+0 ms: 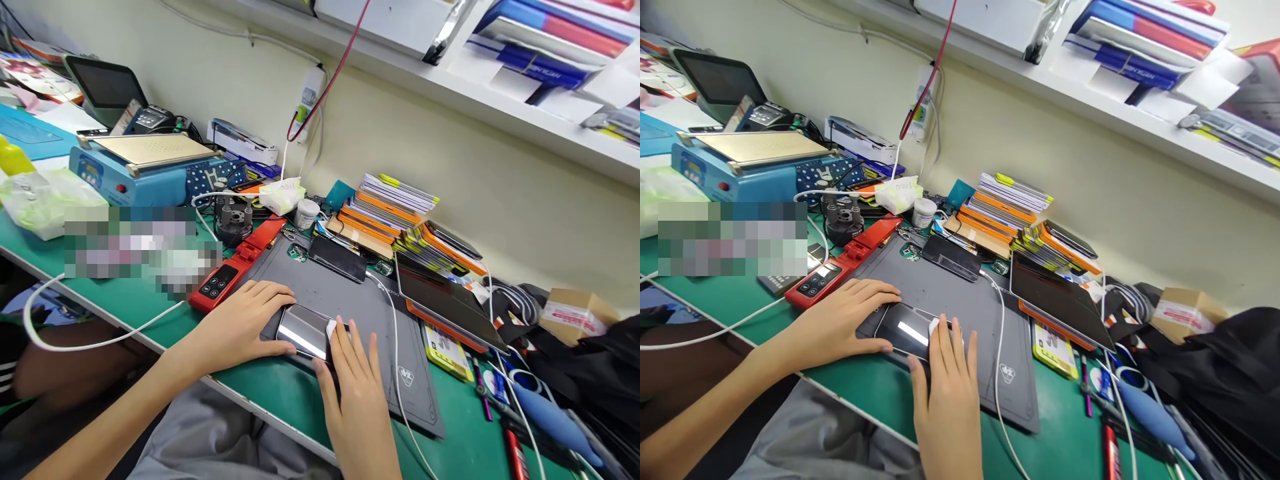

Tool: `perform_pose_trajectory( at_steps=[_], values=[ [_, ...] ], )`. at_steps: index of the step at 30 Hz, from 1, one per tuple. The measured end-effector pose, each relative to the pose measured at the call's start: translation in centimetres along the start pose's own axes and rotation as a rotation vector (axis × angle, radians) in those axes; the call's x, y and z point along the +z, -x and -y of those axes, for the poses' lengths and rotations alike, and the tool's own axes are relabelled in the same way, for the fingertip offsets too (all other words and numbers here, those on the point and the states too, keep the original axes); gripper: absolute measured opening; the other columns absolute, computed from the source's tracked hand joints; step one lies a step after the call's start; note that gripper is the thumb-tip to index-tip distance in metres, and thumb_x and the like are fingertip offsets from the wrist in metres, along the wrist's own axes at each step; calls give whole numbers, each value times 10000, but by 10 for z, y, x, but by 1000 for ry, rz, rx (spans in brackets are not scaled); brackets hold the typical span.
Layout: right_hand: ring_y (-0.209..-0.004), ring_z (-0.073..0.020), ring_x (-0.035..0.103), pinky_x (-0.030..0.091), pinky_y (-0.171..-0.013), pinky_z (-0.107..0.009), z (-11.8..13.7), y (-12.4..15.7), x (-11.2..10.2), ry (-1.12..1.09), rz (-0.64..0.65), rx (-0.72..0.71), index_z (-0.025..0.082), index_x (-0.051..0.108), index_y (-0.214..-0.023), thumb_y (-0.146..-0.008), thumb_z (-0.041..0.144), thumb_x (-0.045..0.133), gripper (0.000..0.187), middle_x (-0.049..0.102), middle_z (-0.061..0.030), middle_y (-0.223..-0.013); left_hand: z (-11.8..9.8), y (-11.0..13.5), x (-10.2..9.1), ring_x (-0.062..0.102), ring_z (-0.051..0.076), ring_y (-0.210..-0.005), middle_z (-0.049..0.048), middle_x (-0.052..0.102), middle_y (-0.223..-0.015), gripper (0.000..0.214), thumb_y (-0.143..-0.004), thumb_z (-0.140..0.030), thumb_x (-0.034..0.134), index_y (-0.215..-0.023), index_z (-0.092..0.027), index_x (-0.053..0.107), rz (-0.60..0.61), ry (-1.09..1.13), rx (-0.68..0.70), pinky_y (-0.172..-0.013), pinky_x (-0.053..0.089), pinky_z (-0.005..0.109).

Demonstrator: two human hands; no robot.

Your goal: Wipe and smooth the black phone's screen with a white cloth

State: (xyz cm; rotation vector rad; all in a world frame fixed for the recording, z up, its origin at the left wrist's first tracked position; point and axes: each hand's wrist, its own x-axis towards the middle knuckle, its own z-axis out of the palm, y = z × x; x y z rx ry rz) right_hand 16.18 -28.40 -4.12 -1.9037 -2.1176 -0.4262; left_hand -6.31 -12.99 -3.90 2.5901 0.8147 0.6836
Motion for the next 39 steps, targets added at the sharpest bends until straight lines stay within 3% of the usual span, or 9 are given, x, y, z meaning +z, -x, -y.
perform_pose_trajectory(
  at_steps=[4,10,16,19,22,25,32,36,39],
  values=[
    [-1588,-349,356,322,-1291,-572,-7,29,-2,79,-26,-138,111,218,-1707,-1101,421,489,732,420,-121,-1675,-2,-2,-3,574,293,-1370,75,642,-1456,664,-928,-682,713,-1395,-223,601,10,-2,32,-1129,437,419],
    [-1553,-318,432,284,-1299,-553,-6,-17,12,36,-16,-46,97,466,-1585,-1131,447,410,576,473,-83,-1650,-1,-2,-3,571,278,-1354,64,612,-1483,668,-921,-667,732,-1403,-228,587,5,-14,0,-1138,427,423],
    [-1661,-287,162,58,-1352,-488,-1,23,0,68,-23,-113,29,345,-1640,-1121,444,422,669,376,-135,-1708,1,-3,-4,560,264,-1371,62,626,-1468,691,-928,-700,699,-1397,-208,577,14,-19,34,-1137,410,404],
    [-1656,-283,189,68,-1350,-477,2,25,-6,61,-2,-113,30,359,-1633,-1113,477,443,691,396,-135,-1697,2,-3,-4,548,269,-1382,66,630,-1462,692,-938,-714,672,-1397,-205,574,16,-26,58,-1141,395,401],
    [-1589,-273,369,75,-1344,-444,10,-7,2,33,-1,-57,57,471,-1571,-1113,537,430,665,459,-102,-1662,1,-1,-3,555,267,-1367,68,617,-1472,665,-960,-713,642,-1398,-216,576,-4,-32,37,-1141,391,400],
    [-1572,-289,398,98,-1338,-471,17,-24,9,18,-31,-5,33,513,-1528,-1131,511,373,637,465,-120,-1655,0,0,-2,560,259,-1360,65,623,-1463,661,-973,-721,614,-1398,-216,579,-17,-34,33,-1144,392,394],
    [-1645,-287,229,57,-1352,-498,15,18,-7,51,-45,-118,36,438,-1589,-1114,493,441,659,449,-128,-1666,1,-1,-3,546,263,-1387,59,620,-1477,690,-944,-709,671,-1410,-211,571,11,-34,42,-1150,402,398],
    [-1552,-323,429,188,-1323,-544,17,-20,1,11,9,-24,64,538,-1528,-1138,487,356,603,502,-100,-1628,0,0,-2,557,273,-1370,61,612,-1485,641,-948,-671,694,-1401,-229,586,0,-33,20,-1148,416,412],
    [-1548,-324,437,223,-1311,-558,19,-33,8,-4,3,3,47,546,-1514,-1144,479,331,608,492,-116,-1631,-1,1,-2,563,277,-1369,66,618,-1478,617,-963,-646,690,-1410,-234,585,-10,-27,16,-1143,425,419]
  ],
)
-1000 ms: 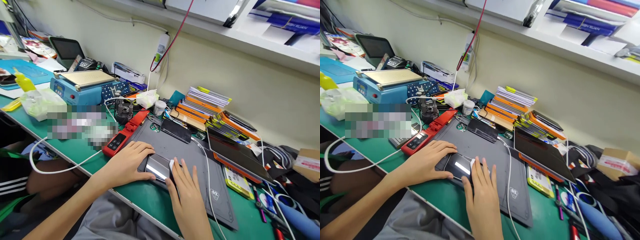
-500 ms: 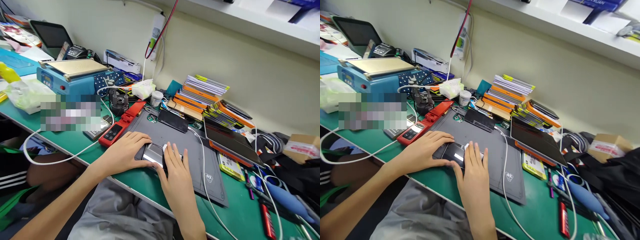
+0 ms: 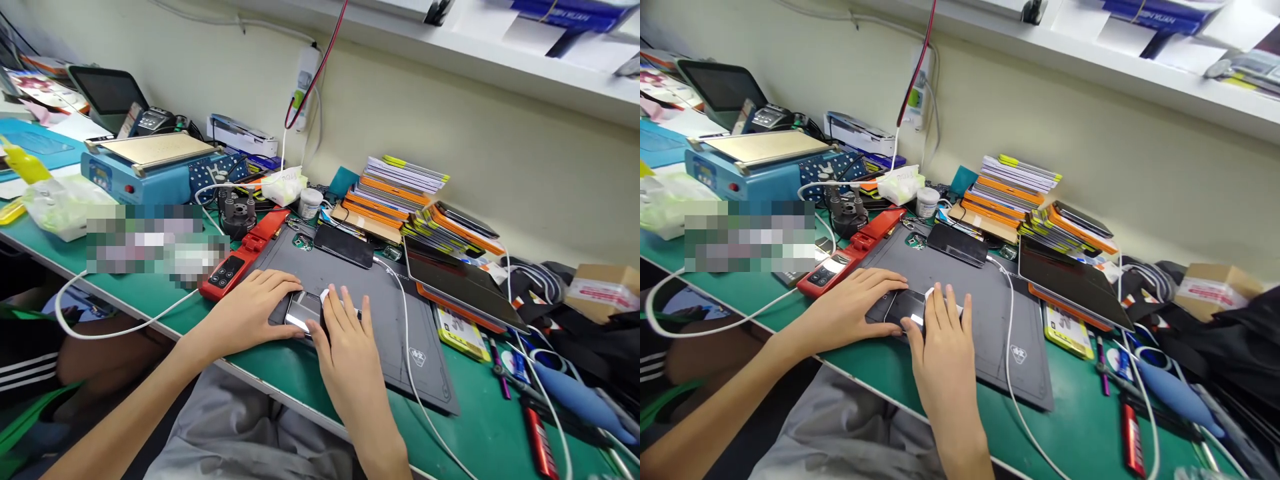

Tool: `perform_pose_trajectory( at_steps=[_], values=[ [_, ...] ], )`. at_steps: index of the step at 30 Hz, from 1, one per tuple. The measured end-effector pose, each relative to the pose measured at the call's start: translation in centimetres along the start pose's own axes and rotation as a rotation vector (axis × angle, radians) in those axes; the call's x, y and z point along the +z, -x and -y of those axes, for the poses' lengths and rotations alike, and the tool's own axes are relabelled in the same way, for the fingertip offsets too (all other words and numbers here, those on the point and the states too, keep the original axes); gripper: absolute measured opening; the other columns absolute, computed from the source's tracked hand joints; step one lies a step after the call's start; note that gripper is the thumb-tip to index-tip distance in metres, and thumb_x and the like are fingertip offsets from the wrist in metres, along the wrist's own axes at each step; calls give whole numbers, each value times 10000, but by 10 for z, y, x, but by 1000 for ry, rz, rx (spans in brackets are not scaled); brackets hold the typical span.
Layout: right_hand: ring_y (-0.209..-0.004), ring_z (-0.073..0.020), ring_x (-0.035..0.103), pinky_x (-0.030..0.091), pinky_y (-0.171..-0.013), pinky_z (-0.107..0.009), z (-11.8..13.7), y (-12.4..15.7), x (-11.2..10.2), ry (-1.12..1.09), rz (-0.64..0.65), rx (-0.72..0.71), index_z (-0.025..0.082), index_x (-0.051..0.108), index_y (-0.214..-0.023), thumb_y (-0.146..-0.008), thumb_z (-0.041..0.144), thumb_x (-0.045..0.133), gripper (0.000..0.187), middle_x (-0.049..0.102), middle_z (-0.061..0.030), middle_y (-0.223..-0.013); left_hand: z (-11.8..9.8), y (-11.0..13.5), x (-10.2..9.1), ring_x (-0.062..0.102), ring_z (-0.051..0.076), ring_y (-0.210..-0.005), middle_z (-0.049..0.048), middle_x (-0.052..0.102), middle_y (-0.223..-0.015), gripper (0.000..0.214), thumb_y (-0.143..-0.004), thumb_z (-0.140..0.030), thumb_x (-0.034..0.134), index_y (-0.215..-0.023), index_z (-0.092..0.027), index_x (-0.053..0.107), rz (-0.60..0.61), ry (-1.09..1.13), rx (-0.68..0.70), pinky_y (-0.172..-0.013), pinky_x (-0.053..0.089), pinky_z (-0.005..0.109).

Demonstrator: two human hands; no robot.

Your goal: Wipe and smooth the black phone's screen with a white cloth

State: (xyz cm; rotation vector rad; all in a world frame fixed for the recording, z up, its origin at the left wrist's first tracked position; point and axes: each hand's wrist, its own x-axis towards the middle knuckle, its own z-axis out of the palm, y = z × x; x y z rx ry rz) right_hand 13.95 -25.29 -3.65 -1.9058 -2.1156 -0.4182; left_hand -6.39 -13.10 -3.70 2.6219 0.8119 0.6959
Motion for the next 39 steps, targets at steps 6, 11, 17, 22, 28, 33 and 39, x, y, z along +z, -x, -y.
perform_pose_trajectory(
  at_steps=[6,11,17,22,28,33,39],
  values=[
    [-1641,-324,234,74,-1349,-522,-8,45,-8,117,-71,-204,30,472,-1568,-1105,495,452,657,439,-133,-1669,-1,-3,-3,578,269,-1349,59,626,-1466,675,-919,-682,724,-1399,-227,593,25,35,-4,-1138,437,419],
    [-1508,-344,487,176,-1312,-547,1,5,1,152,-111,-124,47,594,-1460,-1131,483,373,589,538,-120,-1596,-1,-2,-1,580,271,-1341,65,619,-1473,643,-953,-697,668,-1400,-240,598,5,33,-16,-1127,448,420],
    [-1524,-358,466,225,-1302,-570,-7,30,1,197,-110,-184,55,540,-1519,-1115,475,413,597,489,-117,-1635,-1,-1,1,591,277,-1331,75,629,-1459,670,-928,-693,703,-1408,-236,602,-18,45,-3,-1124,461,420],
    [-1512,-395,471,98,-1328,-583,-16,48,-6,272,-116,-276,57,583,-1482,-1084,525,471,624,501,-136,-1624,-1,-2,0,599,286,-1330,83,643,-1442,679,-904,-680,738,-1388,-219,618,-18,57,7,-1119,477,438],
    [-1453,-345,545,148,-1291,-522,11,-10,7,103,-148,-112,29,615,-1435,-1145,455,325,591,594,-122,-1547,0,1,-4,534,267,-1440,102,575,-1558,585,-1082,-593,496,-1551,-242,488,-37,158,-26,-1205,434,448],
    [-1634,-313,254,86,-1334,-531,7,25,-8,-40,-62,-184,12,495,-1544,-1138,440,333,612,471,-141,-1650,-3,4,-19,455,223,-1527,29,546,-1608,521,-1164,-438,217,-1646,-301,359,-200,663,-89,-1312,319,438],
    [-1580,-313,382,84,-1347,-507,17,0,-7,-55,24,-74,43,569,-1498,-1141,477,350,603,495,-96,-1631,-4,7,-15,406,274,-1569,9,485,-1665,630,-1128,-622,151,-1682,-370,314,-84,721,-195,-1341,255,500]
  ],
)
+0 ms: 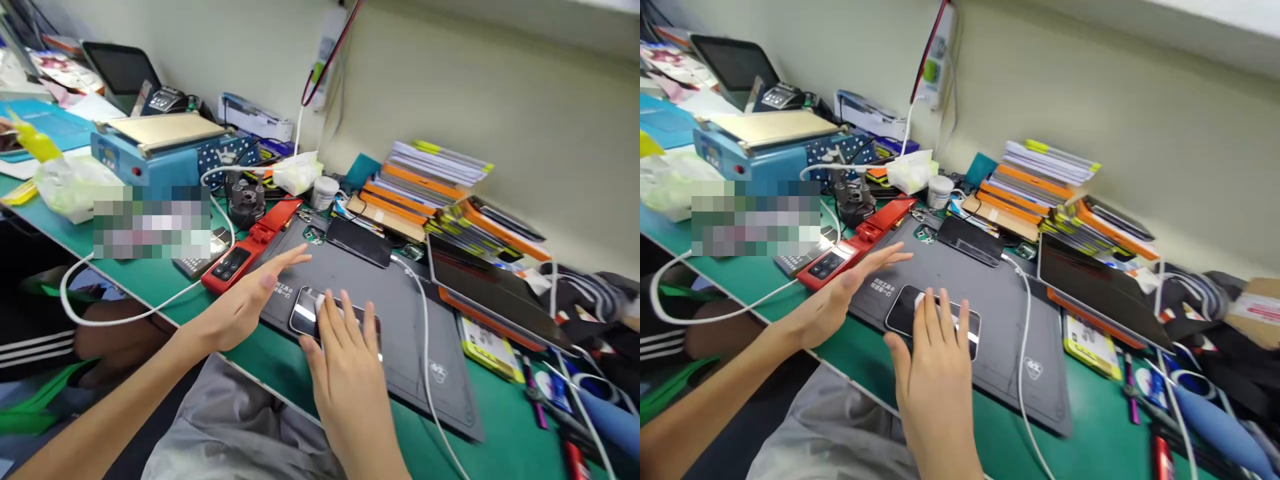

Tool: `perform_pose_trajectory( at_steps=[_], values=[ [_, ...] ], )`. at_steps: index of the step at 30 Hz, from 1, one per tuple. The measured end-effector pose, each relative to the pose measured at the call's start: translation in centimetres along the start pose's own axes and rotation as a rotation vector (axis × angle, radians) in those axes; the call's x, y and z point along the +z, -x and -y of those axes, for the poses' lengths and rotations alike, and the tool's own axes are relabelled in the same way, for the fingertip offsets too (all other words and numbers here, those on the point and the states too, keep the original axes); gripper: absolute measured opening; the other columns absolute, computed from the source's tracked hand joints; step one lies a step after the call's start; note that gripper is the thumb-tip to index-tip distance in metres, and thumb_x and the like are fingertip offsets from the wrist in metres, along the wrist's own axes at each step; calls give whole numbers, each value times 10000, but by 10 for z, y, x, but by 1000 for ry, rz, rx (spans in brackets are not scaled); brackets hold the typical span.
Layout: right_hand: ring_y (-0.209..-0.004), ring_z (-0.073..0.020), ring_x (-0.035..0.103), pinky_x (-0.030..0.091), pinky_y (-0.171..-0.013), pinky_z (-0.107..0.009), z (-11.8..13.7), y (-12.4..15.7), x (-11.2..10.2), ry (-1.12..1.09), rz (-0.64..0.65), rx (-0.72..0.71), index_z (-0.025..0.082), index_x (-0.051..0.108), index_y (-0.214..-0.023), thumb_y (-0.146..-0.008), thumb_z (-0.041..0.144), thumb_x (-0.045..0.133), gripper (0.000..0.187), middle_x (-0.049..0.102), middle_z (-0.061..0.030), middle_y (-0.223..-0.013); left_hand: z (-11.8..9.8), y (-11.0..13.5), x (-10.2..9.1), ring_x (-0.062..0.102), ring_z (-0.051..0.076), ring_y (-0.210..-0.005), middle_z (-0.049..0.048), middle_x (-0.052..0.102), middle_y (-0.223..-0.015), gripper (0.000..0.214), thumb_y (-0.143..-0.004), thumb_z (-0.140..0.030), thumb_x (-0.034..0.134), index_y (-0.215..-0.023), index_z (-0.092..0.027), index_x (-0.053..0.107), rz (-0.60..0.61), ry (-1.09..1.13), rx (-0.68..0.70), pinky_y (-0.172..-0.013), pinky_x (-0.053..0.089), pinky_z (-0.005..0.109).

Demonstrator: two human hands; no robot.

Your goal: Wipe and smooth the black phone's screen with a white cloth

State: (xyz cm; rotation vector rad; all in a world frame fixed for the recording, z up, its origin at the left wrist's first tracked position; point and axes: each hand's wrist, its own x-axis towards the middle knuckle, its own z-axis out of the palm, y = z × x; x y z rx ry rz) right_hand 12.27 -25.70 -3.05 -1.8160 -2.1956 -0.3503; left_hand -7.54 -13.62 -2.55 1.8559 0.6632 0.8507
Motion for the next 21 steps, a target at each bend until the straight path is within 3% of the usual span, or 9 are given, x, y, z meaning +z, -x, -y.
perform_pose_trajectory(
  at_steps=[3,7,9,12,15,21],
  values=[
    [-1563,-301,416,139,-1347,-501,-1,-6,5,-1,-1,36,66,575,-1501,-1143,474,343,590,492,-73,-1631,5,1,1,419,316,-1557,47,467,-1676,770,-1054,-766,144,-1688,-357,301,-8,24,-17,-1326,286,530],
    [-1635,-310,256,42,-1364,-509,-13,27,7,97,-85,-129,47,475,-1577,-1109,464,434,627,419,-111,-1676,7,0,-1,495,317,-1497,73,508,-1640,852,-1002,-831,123,-1679,-352,316,5,28,55,-1304,333,530],
    [-1626,-336,275,33,-1363,-531,-17,29,10,121,-102,-139,42,495,-1560,-1097,497,455,651,424,-123,-1671,5,-2,0,515,309,-1479,88,533,-1615,842,-1012,-814,125,-1675,-338,327,18,-27,57,-1285,370,524],
    [-1547,-337,438,170,-1347,-547,-10,1,15,94,-68,-64,62,566,-1510,-1118,483,416,594,488,-103,-1628,2,-3,2,523,297,-1468,105,587,-1551,791,-1051,-756,128,-1659,-307,361,-30,-96,23,-1259,407,507],
    [-1529,-333,467,303,-1301,-572,-1,-17,15,49,-34,13,61,601,-1474,-1138,454,360,570,526,-101,-1600,1,-1,4,529,284,-1447,105,620,-1493,745,-1076,-717,144,-1630,-294,409,-49,-129,36,-1266,389,493],
    [-1593,-353,351,148,-1346,-566,-4,23,10,127,-119,-150,56,494,-1564,-1104,482,458,629,439,-123,-1662,5,0,3,528,263,-1417,83,630,-1451,703,-1094,-691,151,-1622,-308,412,-19,-174,56,-1254,384,487]
  ],
)
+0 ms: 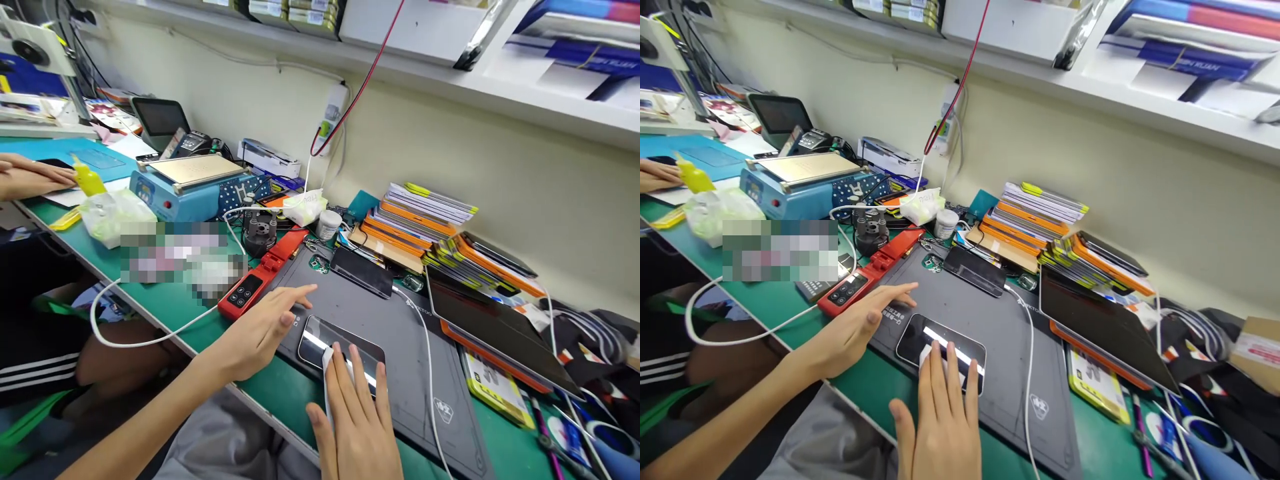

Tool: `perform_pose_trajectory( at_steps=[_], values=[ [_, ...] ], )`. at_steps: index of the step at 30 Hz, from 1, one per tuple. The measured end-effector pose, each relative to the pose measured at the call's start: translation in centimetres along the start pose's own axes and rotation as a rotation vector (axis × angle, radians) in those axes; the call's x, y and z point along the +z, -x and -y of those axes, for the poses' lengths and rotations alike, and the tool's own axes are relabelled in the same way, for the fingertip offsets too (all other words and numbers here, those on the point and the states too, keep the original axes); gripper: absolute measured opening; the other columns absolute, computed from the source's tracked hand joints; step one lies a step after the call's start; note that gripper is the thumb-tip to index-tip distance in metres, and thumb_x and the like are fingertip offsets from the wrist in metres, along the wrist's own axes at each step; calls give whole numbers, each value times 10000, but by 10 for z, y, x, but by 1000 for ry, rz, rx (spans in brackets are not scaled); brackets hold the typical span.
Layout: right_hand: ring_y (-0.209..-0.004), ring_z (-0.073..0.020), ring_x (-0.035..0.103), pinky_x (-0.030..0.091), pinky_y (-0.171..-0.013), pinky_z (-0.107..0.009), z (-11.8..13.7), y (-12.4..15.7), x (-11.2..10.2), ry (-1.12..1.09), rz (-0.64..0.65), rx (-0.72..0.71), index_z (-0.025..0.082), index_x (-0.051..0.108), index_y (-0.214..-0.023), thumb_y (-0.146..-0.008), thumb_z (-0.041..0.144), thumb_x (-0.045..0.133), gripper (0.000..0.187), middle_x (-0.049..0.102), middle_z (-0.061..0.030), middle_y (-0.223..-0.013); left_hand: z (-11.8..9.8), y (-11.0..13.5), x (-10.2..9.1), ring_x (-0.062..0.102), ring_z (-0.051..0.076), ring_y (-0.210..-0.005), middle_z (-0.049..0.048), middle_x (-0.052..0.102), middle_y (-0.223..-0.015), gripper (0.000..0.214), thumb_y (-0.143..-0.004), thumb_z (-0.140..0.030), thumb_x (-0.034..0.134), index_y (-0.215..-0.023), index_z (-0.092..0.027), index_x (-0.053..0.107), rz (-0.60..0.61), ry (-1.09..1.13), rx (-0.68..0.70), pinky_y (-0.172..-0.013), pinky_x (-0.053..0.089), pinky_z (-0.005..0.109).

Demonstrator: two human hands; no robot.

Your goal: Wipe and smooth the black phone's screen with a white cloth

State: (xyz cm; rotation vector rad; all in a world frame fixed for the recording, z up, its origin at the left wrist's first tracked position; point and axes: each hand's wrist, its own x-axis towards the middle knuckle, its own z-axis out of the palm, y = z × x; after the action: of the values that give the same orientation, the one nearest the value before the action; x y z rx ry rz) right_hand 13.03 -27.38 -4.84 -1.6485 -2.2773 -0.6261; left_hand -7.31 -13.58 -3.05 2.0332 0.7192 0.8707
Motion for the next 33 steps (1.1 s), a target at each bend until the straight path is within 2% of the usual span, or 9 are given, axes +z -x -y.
perform_pose_trajectory(
  at_steps=[6,8,11,13,16,20,25,30,33],
  values=[
    [-1503,-355,497,315,-1275,-598,8,-32,4,-72,45,115,40,598,-1466,-1140,436,364,563,562,-123,-1569,0,-1,2,541,261,-1391,99,654,-1411,679,-1116,-648,166,-1625,-266,405,-17,-67,15,-1230,408,480],
    [-1516,-336,483,276,-1294,-578,6,-31,3,-75,18,109,50,585,-1479,-1142,423,366,548,556,-111,-1579,0,-1,2,542,261,-1381,104,658,-1399,685,-1115,-650,176,-1616,-249,416,-13,-74,37,-1223,409,477],
    [-1555,-310,428,145,-1343,-520,-1,-12,-4,-43,-42,46,69,567,-1497,-1131,437,412,542,532,-88,-1608,2,-2,1,534,254,-1378,105,653,-1397,683,-1117,-646,185,-1607,-237,427,-6,-64,52,-1226,398,463],
    [-1564,-316,408,106,-1351,-511,-4,-5,-10,-21,-49,19,68,569,-1495,-1120,458,443,556,525,-88,-1615,2,-1,1,526,243,-1382,95,645,-1407,666,-1123,-634,180,-1615,-251,415,-3,-47,41,-1232,386,456],
    [-1543,-331,438,146,-1340,-535,1,-15,-12,-36,-41,29,57,594,-1468,-1115,463,459,555,555,-91,-1590,2,-1,2,526,236,-1379,82,636,-1418,629,-1132,-612,197,-1623,-276,402,-9,-49,17,-1230,380,455],
    [-1536,-307,451,212,-1329,-519,7,-31,-8,-73,-20,55,69,600,-1467,-1121,443,452,531,552,-55,-1592,2,-1,4,516,254,-1388,96,647,-1406,641,-1127,-622,226,-1607,-246,425,-1,-101,37,-1229,374,474],
    [-1554,-322,419,121,-1346,-507,-2,-18,-11,-11,-58,-46,71,599,-1475,-1118,429,455,525,513,-49,-1625,1,-3,4,525,253,-1380,106,656,-1399,688,-1122,-637,194,-1594,-202,442,-6,-131,76,-1213,391,453],
    [-1531,-347,456,315,-1285,-597,3,-40,-5,-77,58,52,57,606,-1466,-1139,440,380,552,542,-80,-1593,3,-1,3,512,237,-1400,79,654,-1408,661,-1127,-631,181,-1611,-249,422,-20,-119,30,-1228,368,445],
    [-1543,-343,442,349,-1274,-599,7,-39,-1,-97,54,81,56,589,-1484,-1140,436,374,556,515,-92,-1613,2,-1,3,510,229,-1402,66,657,-1410,655,-1128,-630,180,-1603,-260,436,-6,-129,28,-1225,368,427]
  ],
)
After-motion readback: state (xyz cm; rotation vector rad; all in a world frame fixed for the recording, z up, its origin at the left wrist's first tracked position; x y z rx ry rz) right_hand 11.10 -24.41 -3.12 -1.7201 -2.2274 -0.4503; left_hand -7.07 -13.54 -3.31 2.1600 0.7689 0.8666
